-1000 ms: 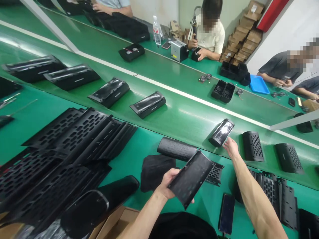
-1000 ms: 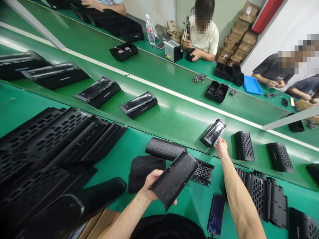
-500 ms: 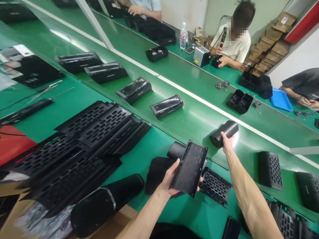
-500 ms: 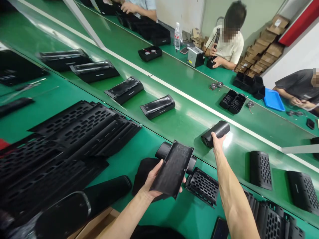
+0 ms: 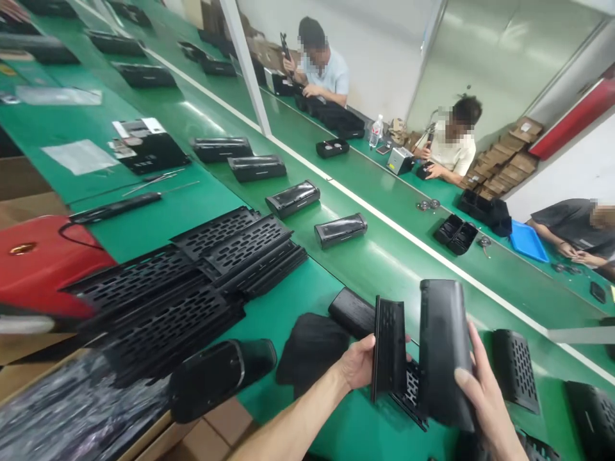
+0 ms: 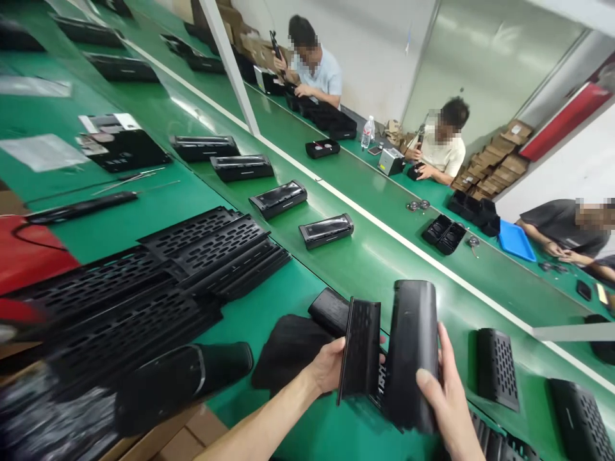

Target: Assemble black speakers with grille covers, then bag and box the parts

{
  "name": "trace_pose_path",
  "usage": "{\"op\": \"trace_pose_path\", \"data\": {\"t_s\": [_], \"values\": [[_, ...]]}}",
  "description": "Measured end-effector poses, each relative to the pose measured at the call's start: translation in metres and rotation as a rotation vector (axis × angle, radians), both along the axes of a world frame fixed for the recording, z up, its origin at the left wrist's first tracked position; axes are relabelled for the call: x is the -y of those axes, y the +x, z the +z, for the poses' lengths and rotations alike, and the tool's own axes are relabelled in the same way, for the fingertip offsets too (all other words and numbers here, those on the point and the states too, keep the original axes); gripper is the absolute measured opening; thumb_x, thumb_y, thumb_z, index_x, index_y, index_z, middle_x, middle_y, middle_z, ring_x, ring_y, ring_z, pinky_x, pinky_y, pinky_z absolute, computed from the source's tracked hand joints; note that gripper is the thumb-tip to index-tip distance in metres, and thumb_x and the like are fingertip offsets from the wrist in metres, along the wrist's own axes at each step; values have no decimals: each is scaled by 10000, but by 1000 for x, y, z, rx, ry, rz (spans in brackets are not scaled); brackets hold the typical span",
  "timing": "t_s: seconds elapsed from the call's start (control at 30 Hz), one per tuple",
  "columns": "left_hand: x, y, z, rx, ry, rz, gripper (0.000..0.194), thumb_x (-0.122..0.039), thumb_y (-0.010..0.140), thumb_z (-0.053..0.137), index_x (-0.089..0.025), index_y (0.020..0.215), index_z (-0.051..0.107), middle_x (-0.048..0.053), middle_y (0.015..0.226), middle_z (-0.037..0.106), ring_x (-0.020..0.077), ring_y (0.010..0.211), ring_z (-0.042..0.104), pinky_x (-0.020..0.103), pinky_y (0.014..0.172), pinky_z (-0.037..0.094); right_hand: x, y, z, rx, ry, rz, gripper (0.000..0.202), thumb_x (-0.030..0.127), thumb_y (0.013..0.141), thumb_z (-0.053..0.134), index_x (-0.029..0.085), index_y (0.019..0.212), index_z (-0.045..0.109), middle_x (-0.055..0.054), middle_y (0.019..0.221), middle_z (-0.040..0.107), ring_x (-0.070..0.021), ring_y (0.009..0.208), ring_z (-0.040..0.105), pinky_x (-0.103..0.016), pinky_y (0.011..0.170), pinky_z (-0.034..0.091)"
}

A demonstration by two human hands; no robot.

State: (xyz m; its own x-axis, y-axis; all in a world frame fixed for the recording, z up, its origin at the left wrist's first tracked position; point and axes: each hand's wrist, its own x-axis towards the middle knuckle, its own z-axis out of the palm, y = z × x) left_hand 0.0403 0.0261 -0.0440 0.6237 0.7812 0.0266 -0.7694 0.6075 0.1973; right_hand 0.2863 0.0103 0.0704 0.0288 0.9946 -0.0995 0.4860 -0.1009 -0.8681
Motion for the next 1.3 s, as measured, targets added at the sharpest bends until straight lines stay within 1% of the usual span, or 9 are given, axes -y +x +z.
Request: {"op": "trace_pose_path", "data": {"t_s": [0.1,0.17,0.33,0.5,0.83,0.9,1.0,1.13,1.3], "values": [[12,20,11,-9,-6,61,543,-466,810,791,-122,1224,725,157,1208,761,335,1130,701,421,1003,507,36,-22,28,81,-55,33,885,599,912,620,325,1658,229,-80,1643,421,-365,1472,451,-541,1165,427],[20,29,18,-3,24,50,582,-444,784,818,-124,1259,714,158,1250,748,343,1179,682,438,1063,480,47,-33,36,130,-47,51,888,587,918,619,314,1661,217,-69,1677,361,-356,1528,361,-536,1218,358],[33,40,29,13,76,26,778,-426,734,858,-117,1406,617,181,1334,703,357,1251,645,476,1113,452,59,-34,36,241,-89,127,949,583,914,629,305,1675,135,-67,1698,311,-352,1539,337,-535,1232,338],[37,43,33,13,101,45,770,-448,736,864,-118,1390,628,179,1325,706,350,1240,651,466,1099,464,66,-33,40,316,-154,156,939,607,936,579,327,1678,75,-53,1722,245,-341,1560,292,-545,1244,309],[37,52,39,-76,72,100,641,-456,756,860,-168,1296,671,137,1174,762,275,1003,734,330,808,558,57,-27,57,260,-155,219,931,611,951,537,270,1681,70,-92,1724,235,-308,1576,258,-523,1269,260],[32,49,48,-92,90,127,614,-440,752,858,-175,1277,679,133,1194,758,276,1020,729,323,808,561,67,-23,53,250,-64,169,870,600,949,557,289,1666,174,-94,1708,267,-327,1555,303,-533,1236,334],[28,45,65,-116,116,186,626,-416,725,870,-183,1273,673,121,1184,760,280,1017,727,328,811,563,94,-31,31,234,183,-68,952,595,873,681,312,1644,199,-112,1687,249,-382,1513,350,-561,1145,448],[32,51,81,-152,124,270,703,-394,683,901,-201,1303,632,107,1168,750,314,1075,708,413,934,548,113,-57,-1,261,387,-314,1130,540,794,794,252,1634,95,-181,1673,191,-431,1531,264,-653,1211,287],[17,37,86,-285,227,227,771,-468,662,912,-215,1327,612,148,1277,693,376,1152,669,528,980,529,106,-55,7,226,595,-396,853,497,795,797,237,1490,375,-169,1522,449,-417,1403,454,-663,1179,309]]}}
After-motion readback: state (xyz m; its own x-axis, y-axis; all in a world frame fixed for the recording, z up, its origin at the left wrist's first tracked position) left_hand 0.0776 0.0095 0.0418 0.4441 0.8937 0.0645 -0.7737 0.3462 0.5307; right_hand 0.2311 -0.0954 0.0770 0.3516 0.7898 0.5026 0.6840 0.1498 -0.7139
